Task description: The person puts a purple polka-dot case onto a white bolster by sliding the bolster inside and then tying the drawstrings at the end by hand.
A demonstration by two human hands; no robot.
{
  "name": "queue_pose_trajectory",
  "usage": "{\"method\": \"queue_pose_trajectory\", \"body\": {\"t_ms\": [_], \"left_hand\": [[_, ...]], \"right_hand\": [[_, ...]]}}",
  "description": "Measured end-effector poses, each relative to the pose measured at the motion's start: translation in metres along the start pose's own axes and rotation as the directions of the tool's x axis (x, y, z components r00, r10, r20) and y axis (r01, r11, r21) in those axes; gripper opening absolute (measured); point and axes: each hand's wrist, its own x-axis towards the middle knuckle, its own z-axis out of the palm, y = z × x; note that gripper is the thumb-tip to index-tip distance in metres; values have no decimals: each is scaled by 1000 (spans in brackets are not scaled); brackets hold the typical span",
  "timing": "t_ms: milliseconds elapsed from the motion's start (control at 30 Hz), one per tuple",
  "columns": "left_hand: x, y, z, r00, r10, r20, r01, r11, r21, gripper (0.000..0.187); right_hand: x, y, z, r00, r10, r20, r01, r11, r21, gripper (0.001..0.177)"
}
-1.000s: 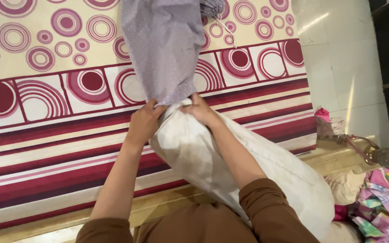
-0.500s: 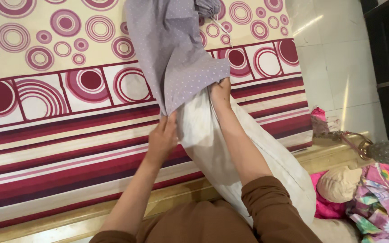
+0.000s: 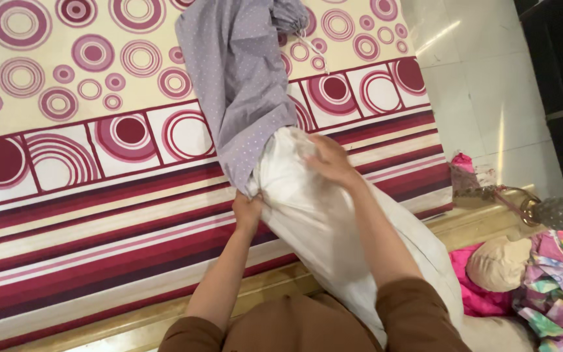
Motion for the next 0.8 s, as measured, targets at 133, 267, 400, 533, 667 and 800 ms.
{"method": "queue_pose_trajectory", "body": {"t_ms": [133, 267, 400, 533, 667, 800], "left_hand": [[9, 1, -11, 979, 195, -65, -191, 979, 65, 41], [26, 19, -16, 974, 220, -56, -205, 959, 195, 41], [62, 31, -15, 918, 387, -91, -348, 893, 287, 40], [126, 42, -33, 916, 396, -66, -326, 829, 455, 46], [208, 70, -59, 873, 485, -45, -381, 737, 559, 48], [264, 130, -92, 807, 590, -35, -450, 652, 610, 49]], "right_hand": [[-96, 73, -68, 860, 473, 190, -452, 880, -145, 85], [-167, 88, -82, 645, 694, 321, -719, 693, -53, 74], [-165, 54, -52, 737, 624, 261, -676, 691, 256, 57], [-133, 21, -25, 682, 727, 86, -670, 572, 474, 46], [-88, -21, 19, 664, 738, -124, -619, 635, 463, 43], [-48, -112, 49, 589, 800, -117, -408, 419, 811, 42]]}}
